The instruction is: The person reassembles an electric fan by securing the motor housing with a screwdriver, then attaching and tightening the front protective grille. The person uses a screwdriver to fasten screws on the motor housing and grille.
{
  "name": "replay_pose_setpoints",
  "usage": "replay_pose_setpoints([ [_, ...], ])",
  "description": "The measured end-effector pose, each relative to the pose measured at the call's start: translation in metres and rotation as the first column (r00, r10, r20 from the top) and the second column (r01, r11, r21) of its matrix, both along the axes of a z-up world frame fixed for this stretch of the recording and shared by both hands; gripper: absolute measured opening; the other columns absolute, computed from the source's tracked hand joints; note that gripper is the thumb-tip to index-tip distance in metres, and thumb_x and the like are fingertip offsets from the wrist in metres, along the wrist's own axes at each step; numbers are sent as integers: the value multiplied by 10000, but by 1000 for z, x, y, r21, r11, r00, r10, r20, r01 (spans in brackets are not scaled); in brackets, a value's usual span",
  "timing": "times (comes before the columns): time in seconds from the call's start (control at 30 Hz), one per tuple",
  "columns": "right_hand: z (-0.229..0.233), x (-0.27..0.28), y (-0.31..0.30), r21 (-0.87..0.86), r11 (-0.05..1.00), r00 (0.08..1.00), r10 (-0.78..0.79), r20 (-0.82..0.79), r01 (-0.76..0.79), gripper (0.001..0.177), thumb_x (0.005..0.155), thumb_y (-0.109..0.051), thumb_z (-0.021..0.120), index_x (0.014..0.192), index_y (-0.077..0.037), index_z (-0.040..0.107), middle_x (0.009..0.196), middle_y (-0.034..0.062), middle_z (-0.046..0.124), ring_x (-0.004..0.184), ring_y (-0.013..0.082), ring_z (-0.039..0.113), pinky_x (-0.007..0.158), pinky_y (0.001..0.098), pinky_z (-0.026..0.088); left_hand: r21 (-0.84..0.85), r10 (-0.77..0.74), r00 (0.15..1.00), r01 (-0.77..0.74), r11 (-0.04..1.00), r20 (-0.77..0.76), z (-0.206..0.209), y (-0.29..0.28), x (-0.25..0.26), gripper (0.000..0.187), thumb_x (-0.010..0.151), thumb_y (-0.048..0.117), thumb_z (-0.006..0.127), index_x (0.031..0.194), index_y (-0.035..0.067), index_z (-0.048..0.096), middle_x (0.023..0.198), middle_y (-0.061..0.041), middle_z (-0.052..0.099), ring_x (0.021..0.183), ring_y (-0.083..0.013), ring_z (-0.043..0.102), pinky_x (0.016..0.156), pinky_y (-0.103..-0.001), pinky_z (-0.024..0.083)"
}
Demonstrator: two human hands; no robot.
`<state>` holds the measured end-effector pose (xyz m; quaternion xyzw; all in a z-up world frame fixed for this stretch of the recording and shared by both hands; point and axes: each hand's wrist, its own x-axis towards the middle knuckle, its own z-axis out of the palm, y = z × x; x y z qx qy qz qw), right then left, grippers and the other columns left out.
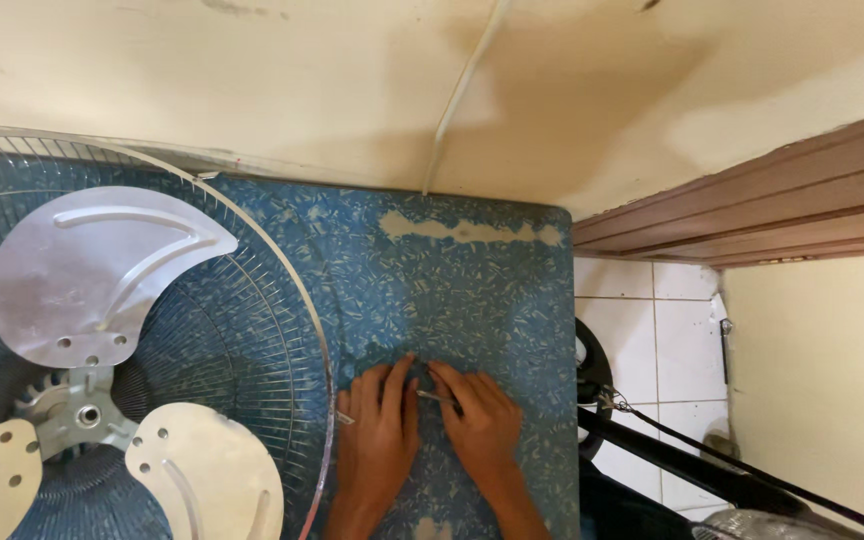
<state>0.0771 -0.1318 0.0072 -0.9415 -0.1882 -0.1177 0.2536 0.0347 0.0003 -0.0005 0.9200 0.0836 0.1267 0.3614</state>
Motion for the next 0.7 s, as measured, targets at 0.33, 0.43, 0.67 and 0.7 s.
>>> replay_pose_setpoints([
  [0.33, 36, -29, -4, 240, 971, 1000, 7, 22, -13, 208, 875, -66, 776, 1081, -82, 754, 798, 75, 708, 614, 180, 655, 532, 312, 493, -327, 6, 990, 40, 944, 140, 13, -5, -23, 181, 952, 105, 661, 1110, 23, 694, 1083, -156, 634, 1012, -349, 617, 862, -432, 484],
  [0.43, 54, -42, -8, 251, 968, 1000, -19, 4, 17, 230, 857, -65, 789, 1085, -76, 763, 746, 80, 686, 583, 191, 626, 517, 314, 483, -394, 12, 976, 76, 916, 216, 27, -16, -32, 164, 942, 100, 678, 1088, 27, 697, 1056, -140, 638, 967, -315, 638, 813, -390, 511],
  [0.67, 94, -78, -27, 290, 957, 983, -81, 167, 30, 233, 850, -54, 805, 1078, -83, 767, 710, 73, 680, 563, 182, 605, 516, 309, 455, -519, -47, 975, 157, 840, 218, 71, -33, -52, 118, 920, 96, 693, 1025, 45, 712, 984, -93, 676, 851, -235, 647, 684, -335, 508],
  [0.7, 100, -84, -31, 312, 950, 974, -69, 215, -2, 227, 866, -50, 793, 1087, -80, 752, 761, 70, 707, 589, 173, 620, 537, 300, 467, -517, -57, 968, 180, 837, 245, 77, -37, -55, 115, 918, 97, 695, 1020, 47, 713, 982, -88, 686, 855, -233, 651, 681, -333, 507],
])
